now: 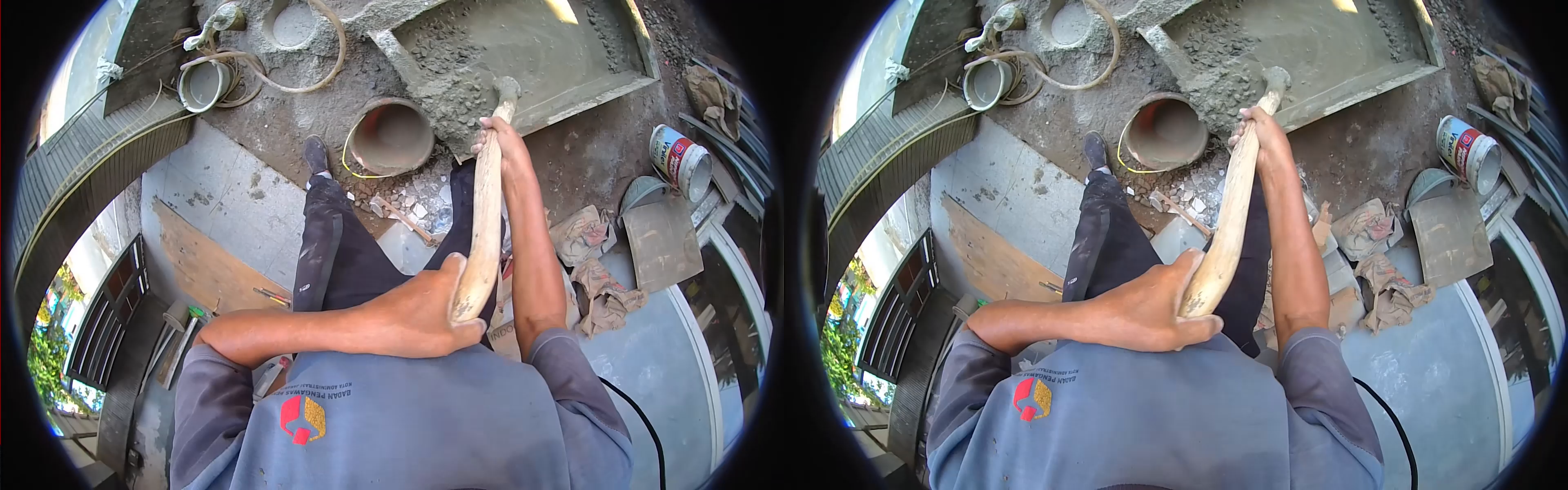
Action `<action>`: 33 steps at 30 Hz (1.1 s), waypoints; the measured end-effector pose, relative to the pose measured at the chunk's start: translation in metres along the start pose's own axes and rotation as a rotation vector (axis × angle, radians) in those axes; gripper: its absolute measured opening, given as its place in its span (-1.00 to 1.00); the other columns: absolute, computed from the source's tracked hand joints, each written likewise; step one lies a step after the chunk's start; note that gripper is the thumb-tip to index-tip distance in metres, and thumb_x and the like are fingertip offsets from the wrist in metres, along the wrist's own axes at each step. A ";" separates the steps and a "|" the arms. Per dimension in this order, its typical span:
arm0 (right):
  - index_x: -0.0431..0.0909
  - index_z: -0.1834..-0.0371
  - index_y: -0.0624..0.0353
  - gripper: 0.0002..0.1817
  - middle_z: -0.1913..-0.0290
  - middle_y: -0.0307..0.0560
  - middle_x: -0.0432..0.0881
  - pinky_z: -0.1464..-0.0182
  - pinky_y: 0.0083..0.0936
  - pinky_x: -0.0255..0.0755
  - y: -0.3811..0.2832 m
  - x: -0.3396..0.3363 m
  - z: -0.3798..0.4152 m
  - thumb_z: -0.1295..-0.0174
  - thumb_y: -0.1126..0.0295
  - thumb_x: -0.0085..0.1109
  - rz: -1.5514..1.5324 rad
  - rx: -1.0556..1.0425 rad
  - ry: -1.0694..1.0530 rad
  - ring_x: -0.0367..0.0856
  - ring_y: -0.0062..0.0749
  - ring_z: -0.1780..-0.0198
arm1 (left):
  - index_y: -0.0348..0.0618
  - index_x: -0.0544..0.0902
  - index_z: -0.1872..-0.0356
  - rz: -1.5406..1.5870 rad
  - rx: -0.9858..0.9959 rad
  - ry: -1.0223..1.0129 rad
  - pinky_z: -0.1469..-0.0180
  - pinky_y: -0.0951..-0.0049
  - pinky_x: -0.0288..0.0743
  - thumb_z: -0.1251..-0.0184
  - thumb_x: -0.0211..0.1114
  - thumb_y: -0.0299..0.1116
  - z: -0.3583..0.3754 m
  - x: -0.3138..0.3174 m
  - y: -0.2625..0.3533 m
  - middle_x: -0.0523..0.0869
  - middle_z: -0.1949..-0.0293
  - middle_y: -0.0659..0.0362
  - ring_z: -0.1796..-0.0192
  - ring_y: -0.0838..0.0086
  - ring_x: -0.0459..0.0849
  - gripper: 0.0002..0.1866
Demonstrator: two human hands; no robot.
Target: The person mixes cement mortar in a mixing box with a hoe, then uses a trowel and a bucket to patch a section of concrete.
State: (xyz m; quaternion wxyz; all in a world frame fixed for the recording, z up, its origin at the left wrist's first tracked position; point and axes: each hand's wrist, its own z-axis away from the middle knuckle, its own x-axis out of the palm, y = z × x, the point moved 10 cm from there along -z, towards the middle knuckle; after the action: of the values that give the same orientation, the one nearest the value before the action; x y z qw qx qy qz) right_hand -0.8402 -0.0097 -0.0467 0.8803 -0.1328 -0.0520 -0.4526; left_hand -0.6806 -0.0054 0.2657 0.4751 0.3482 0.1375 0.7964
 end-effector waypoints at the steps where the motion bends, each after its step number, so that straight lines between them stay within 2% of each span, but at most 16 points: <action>1: 0.34 0.33 0.16 -0.85 0.56 -0.16 0.37 0.57 -0.35 0.42 0.022 0.007 0.004 -0.24 0.41 0.14 -0.038 -0.008 0.009 0.35 -0.38 0.63 | -0.51 0.28 -0.04 -0.021 -0.074 -0.070 0.21 0.18 0.54 -0.21 0.37 -0.17 0.015 -0.007 -0.023 0.63 0.35 -0.23 0.29 0.08 0.71 -0.36; 3: 0.36 0.34 0.17 -0.85 0.56 -0.17 0.37 0.55 -0.33 0.45 0.066 0.020 0.010 -0.25 0.40 0.13 -0.081 -0.047 0.062 0.39 -0.36 0.60 | -0.41 0.28 -0.07 -0.072 -0.116 -0.084 0.24 0.19 0.52 -0.16 0.40 -0.20 0.044 -0.029 -0.071 0.63 0.37 -0.20 0.31 0.12 0.69 -0.37; 5: 0.36 0.34 0.14 -0.86 0.56 -0.20 0.36 0.50 -0.34 0.44 0.113 0.041 0.017 -0.25 0.43 0.15 -0.130 -0.086 0.128 0.40 -0.41 0.57 | -0.38 0.31 -0.04 -0.096 -0.269 -0.114 0.18 0.13 0.54 -0.06 0.38 -0.27 0.075 -0.059 -0.125 0.65 0.40 -0.19 0.29 0.01 0.72 -0.40; 7: 0.37 0.29 0.18 -0.87 0.50 -0.16 0.38 0.46 -0.26 0.49 0.164 0.058 0.010 -0.27 0.42 0.13 -0.165 -0.080 0.181 0.43 -0.35 0.54 | -0.22 0.37 -0.05 -0.276 -0.253 0.067 0.13 0.11 0.51 -0.01 0.36 -0.34 0.094 -0.098 -0.209 0.65 0.39 -0.13 0.21 -0.05 0.69 -0.45; 9: 0.35 0.24 0.22 -0.84 0.43 -0.10 0.40 0.42 -0.19 0.57 0.203 0.079 -0.002 -0.26 0.45 0.13 -0.190 -0.125 0.155 0.46 -0.29 0.52 | -0.14 0.45 0.01 -0.247 -0.343 0.208 0.07 0.05 0.48 0.02 0.29 -0.44 0.109 -0.133 -0.288 0.68 0.29 -0.12 0.11 -0.11 0.66 -0.54; 13: 0.30 0.22 0.24 -0.81 0.40 -0.04 0.40 0.37 -0.13 0.63 0.279 0.090 -0.052 -0.22 0.52 0.13 -0.228 -0.091 0.134 0.50 -0.22 0.51 | -0.17 0.53 0.16 -0.367 -0.308 0.391 0.07 0.02 0.49 0.07 0.24 -0.55 0.112 -0.180 -0.412 0.69 0.20 -0.12 0.08 -0.14 0.66 -0.66; 15: 0.31 0.20 0.25 -0.81 0.40 -0.05 0.42 0.36 -0.14 0.62 0.283 0.102 -0.043 -0.21 0.53 0.13 -0.231 -0.099 0.109 0.51 -0.21 0.49 | -0.18 0.54 0.21 -0.398 -0.286 0.426 0.08 0.02 0.49 0.09 0.23 -0.57 0.115 -0.189 -0.417 0.68 0.22 -0.10 0.09 -0.13 0.65 -0.69; 21: 0.32 0.22 0.26 -0.80 0.46 -0.06 0.44 0.43 -0.23 0.61 0.218 0.104 0.021 -0.19 0.52 0.15 -0.210 -0.101 0.106 0.53 -0.24 0.55 | -0.16 0.52 0.29 -0.348 0.022 0.330 0.08 0.05 0.44 0.20 0.32 -0.54 0.122 -0.142 -0.335 0.59 0.30 -0.04 0.13 -0.08 0.57 -0.68; 24: 0.34 0.26 0.25 -0.83 0.47 -0.07 0.43 0.46 -0.18 0.57 0.130 0.092 0.042 -0.19 0.49 0.14 -0.239 -0.177 0.083 0.50 -0.24 0.56 | -0.16 0.49 0.19 -0.342 0.123 0.342 0.06 0.06 0.45 0.16 0.36 -0.45 0.098 -0.126 -0.229 0.56 0.27 -0.04 0.11 -0.09 0.57 -0.60; 25: 0.35 0.27 0.24 -0.83 0.47 -0.08 0.43 0.47 -0.19 0.55 0.098 0.081 0.040 -0.19 0.48 0.15 -0.262 -0.202 0.085 0.49 -0.25 0.56 | -0.17 0.49 0.12 -0.305 -0.018 0.265 0.06 0.07 0.47 0.12 0.37 -0.43 0.076 -0.120 -0.216 0.58 0.26 -0.06 0.11 -0.09 0.59 -0.57; 26: 0.36 0.27 0.24 -0.84 0.47 -0.08 0.42 0.48 -0.20 0.53 0.059 0.070 0.037 -0.19 0.47 0.15 -0.236 -0.254 0.104 0.47 -0.27 0.56 | -0.20 0.48 0.03 -0.262 0.000 0.242 0.13 0.15 0.51 0.05 0.41 -0.42 0.050 -0.116 -0.195 0.61 0.27 -0.07 0.19 -0.01 0.65 -0.52; 28: 0.38 0.28 0.24 -0.85 0.46 -0.09 0.41 0.50 -0.23 0.50 -0.028 0.049 0.014 -0.20 0.46 0.15 -0.148 -0.360 0.126 0.46 -0.30 0.56 | -0.22 0.50 0.07 -0.207 0.082 0.285 0.22 0.19 0.50 -0.04 0.37 -0.43 -0.013 -0.120 -0.146 0.60 0.43 -0.04 0.36 0.01 0.66 -0.61; 30: 0.39 0.29 0.25 -0.84 0.45 -0.12 0.41 0.52 -0.29 0.49 -0.122 0.023 -0.027 -0.23 0.43 0.17 -0.056 -0.470 0.162 0.45 -0.34 0.55 | -0.28 0.51 0.05 -0.150 0.167 0.341 0.24 0.20 0.52 -0.04 0.37 -0.41 -0.091 -0.131 -0.096 0.63 0.43 -0.09 0.38 0.13 0.69 -0.58; 31: 0.39 0.29 0.25 -0.82 0.45 -0.13 0.41 0.54 -0.33 0.47 -0.172 0.013 -0.051 -0.23 0.41 0.19 0.021 -0.551 0.190 0.44 -0.36 0.55 | -0.34 0.50 0.04 -0.255 0.307 0.486 0.24 0.21 0.53 -0.04 0.37 -0.38 -0.131 -0.141 -0.073 0.64 0.43 -0.13 0.39 0.15 0.70 -0.56; 32: 0.38 0.30 0.25 -0.81 0.45 -0.14 0.40 0.55 -0.34 0.47 -0.215 0.001 -0.085 -0.23 0.41 0.20 0.038 -0.554 0.179 0.44 -0.38 0.55 | -0.41 0.51 0.05 -0.201 0.179 0.408 0.26 0.19 0.54 -0.04 0.37 -0.35 -0.174 -0.149 -0.044 0.65 0.43 -0.18 0.39 0.12 0.70 -0.54; 33: 0.36 0.32 0.23 -0.78 0.46 -0.14 0.39 0.55 -0.33 0.47 -0.255 -0.010 -0.121 -0.25 0.37 0.22 0.058 -0.558 0.173 0.43 -0.38 0.55 | -0.44 0.51 0.06 -0.229 0.289 0.488 0.28 0.20 0.55 -0.06 0.37 -0.29 -0.211 -0.159 -0.018 0.64 0.44 -0.18 0.40 0.13 0.69 -0.52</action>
State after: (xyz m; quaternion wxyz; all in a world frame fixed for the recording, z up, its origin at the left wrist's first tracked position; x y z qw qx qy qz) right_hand -1.0560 -0.1778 -0.1174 0.8235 -0.3320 0.1535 -0.4336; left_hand -0.7647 -0.1083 0.0360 0.4603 0.1927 0.3980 0.7698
